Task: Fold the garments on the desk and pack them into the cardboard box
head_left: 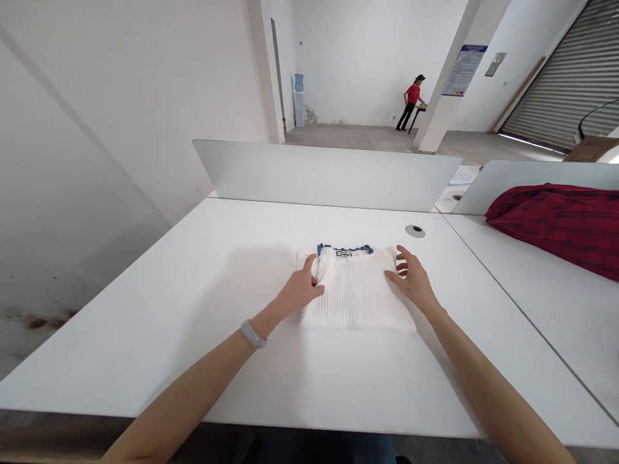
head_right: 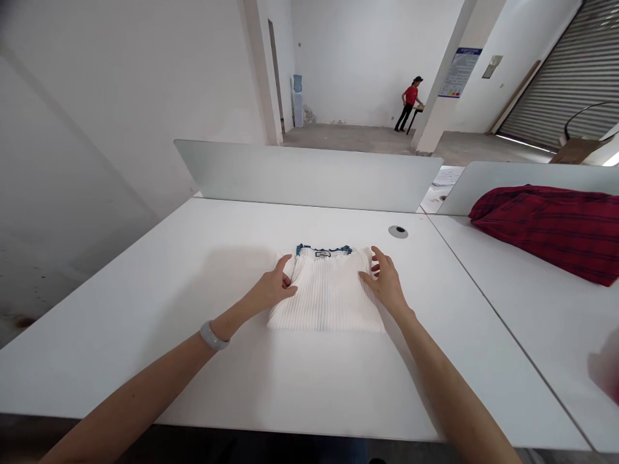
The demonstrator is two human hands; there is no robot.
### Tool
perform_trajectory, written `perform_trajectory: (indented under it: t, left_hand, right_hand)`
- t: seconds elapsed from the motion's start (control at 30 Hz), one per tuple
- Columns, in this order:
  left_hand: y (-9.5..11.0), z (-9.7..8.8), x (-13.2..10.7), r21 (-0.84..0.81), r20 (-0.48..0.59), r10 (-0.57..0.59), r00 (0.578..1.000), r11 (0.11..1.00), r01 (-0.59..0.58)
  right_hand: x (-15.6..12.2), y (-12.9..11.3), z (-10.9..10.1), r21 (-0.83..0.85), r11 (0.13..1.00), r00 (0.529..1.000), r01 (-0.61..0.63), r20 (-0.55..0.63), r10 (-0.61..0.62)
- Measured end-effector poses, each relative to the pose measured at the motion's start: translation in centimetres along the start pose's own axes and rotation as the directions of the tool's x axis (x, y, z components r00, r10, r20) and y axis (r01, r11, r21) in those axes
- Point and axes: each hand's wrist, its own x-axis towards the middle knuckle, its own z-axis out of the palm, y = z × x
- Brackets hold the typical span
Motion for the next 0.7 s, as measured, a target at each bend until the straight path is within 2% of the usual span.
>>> perform_trajectory:
  t: [0.07, 0.13, 0.23, 0.3, 0.43, 0.5, 0.6, 0.7]
  left_hand:
    - [-0.1, 0.2, 0.0, 0.069, -0.011, 0.025, 1.0, 0.997, -0.025]
    - [-0.3, 0.2, 0.1, 0.127, -0.035, 0.01, 0.999, 0.992, -0.006]
    - [-0.6, -0.1, 0.2, 0.143, -0.051, -0.014, 0.999, 0.99, 0.022]
    - [-0.7, -0.2, 0.3, 0.133, -0.055, -0.033, 0.998, 0.99, 0.04]
    - [-0.7, -0.2, 0.6, 0.077, -0.069, -0.056, 0.996, 0.995, 0.061]
    - [-0.7, -0.2, 0.6, 0.046, -0.082, -0.053, 0.995, 0.997, 0.057]
    - [-0.5, -0.4, 0.3, -0.001, -0.097, -0.01, 0.995, 1.0, 0.01]
    - [-0.1, -1.2, 0.0, -0.006, -0.222, 0.08, 0.972, 0.997, -0.083]
  right_hand:
    - [-0.1, 0.3, 0.3, -0.009, 0.999, 0.997, -0.032, 0.063, 0.033]
    - [-0.1, 0.6, 0.4, -0.164, 0.986, 0.997, 0.003, 0.075, 0.009]
    - [-0.1, 1.1, 0.0, -0.407, 0.913, 0.996, 0.043, -0.059, -0.073]
    - [-0.1, 1.1, -0.3, -0.39, 0.92, 0.993, 0.032, -0.09, -0.073]
    - [-0.2, 0.5, -0.3, -0.222, 0.975, 0.998, -0.004, 0.064, 0.019]
    - [-0.2, 0.0, 0.1, -0.212, 0.977, 0.995, 0.002, 0.1, 0.02]
    - [0.0, -0.8, 0.3, -0.326, 0.936, 0.991, 0.132, 0.073, -0.114]
    - [0.7, -1.9, -0.3, -0.438, 0.867, 0.963, 0.238, -0.007, -0.268]
